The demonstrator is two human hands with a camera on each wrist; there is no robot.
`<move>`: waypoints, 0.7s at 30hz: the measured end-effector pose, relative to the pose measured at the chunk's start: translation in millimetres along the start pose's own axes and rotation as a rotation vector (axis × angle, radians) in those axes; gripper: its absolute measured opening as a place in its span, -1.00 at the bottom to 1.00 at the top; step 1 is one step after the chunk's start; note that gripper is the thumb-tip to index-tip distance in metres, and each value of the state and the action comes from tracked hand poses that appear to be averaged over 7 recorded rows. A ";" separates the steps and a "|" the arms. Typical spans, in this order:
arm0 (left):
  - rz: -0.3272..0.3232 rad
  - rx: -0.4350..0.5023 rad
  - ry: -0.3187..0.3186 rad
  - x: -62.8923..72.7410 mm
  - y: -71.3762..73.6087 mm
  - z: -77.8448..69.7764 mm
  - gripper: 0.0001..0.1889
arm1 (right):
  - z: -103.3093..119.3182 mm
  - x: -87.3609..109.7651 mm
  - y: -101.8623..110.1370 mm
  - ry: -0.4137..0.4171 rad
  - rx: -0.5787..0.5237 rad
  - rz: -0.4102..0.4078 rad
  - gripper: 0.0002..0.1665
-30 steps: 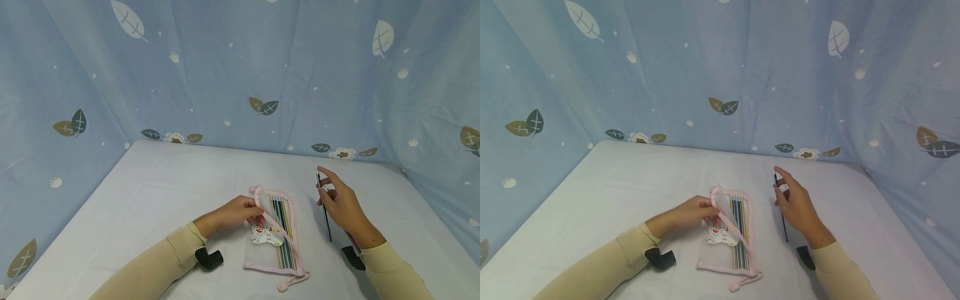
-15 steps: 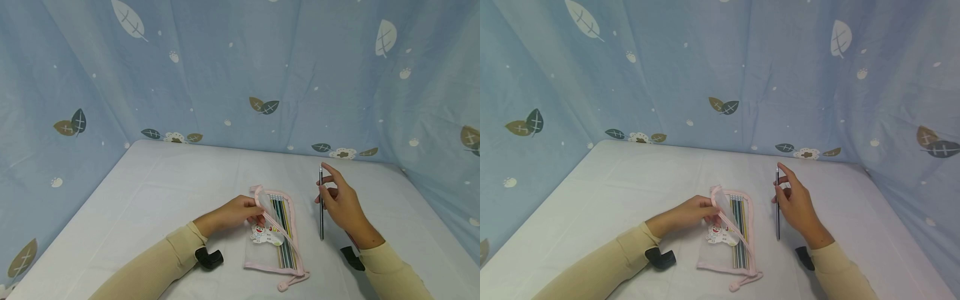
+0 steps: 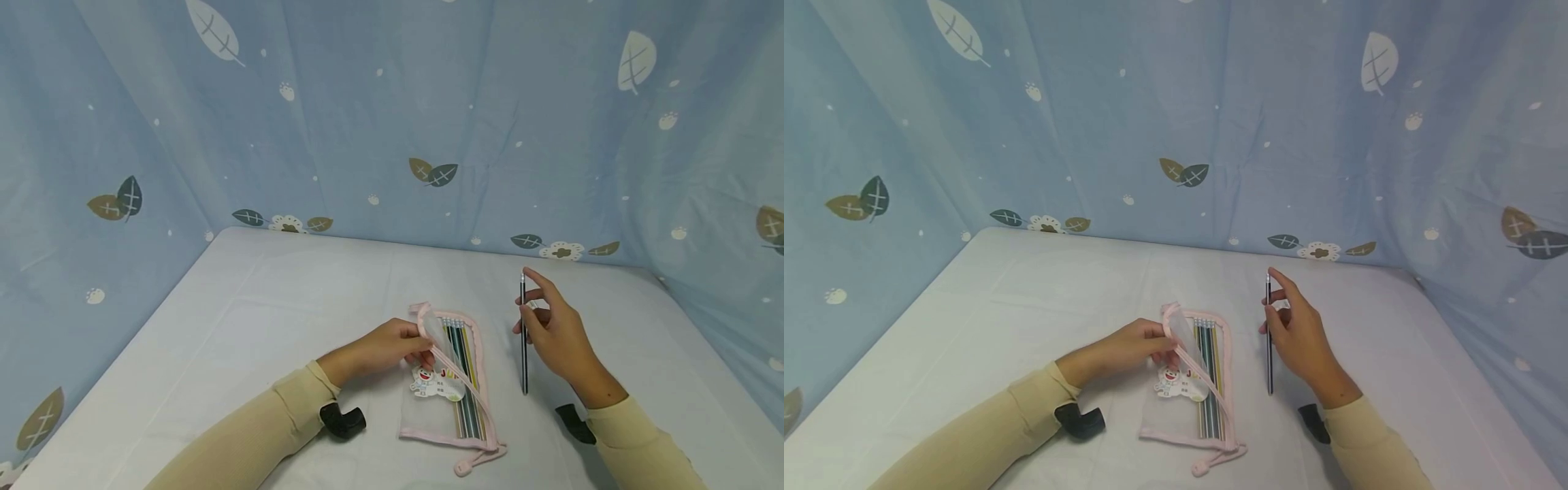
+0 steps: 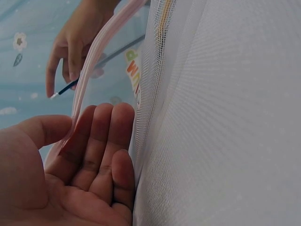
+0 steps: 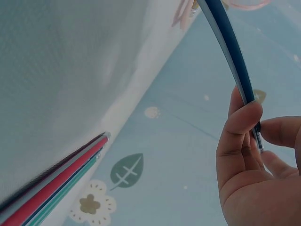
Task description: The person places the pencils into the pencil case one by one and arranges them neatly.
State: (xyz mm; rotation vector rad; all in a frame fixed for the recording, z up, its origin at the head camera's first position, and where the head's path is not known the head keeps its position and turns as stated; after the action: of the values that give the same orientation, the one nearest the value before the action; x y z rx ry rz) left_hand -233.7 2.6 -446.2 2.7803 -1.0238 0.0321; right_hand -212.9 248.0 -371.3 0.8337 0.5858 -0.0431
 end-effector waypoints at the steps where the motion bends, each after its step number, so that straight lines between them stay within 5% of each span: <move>1: -0.001 0.000 -0.002 0.0 0.0 -0.1 -0.70 | -0.2 0.1 -0.2 -0.001 -0.001 0.001 -0.16; 21: -0.008 0.008 -0.006 -1.1 -0.5 2.5 -0.71 | -2.2 2.1 -3.2 -0.038 -0.031 0.007 -0.10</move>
State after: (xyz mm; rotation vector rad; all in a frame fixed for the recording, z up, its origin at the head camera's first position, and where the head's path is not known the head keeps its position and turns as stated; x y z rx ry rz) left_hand -234.4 3.2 -448.8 2.7938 -1.0162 0.0269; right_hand -213.0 247.7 -375.6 0.8030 0.5469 -0.0435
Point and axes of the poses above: each hand's wrist, its own x-axis away from the middle knuckle, its own y-axis out of the back of the hand, z = x × y, the point moved 6 cm from there along -x, towards the middle knuckle, and after that the axes turned 6 degrees about x, right-handed, at the moved point
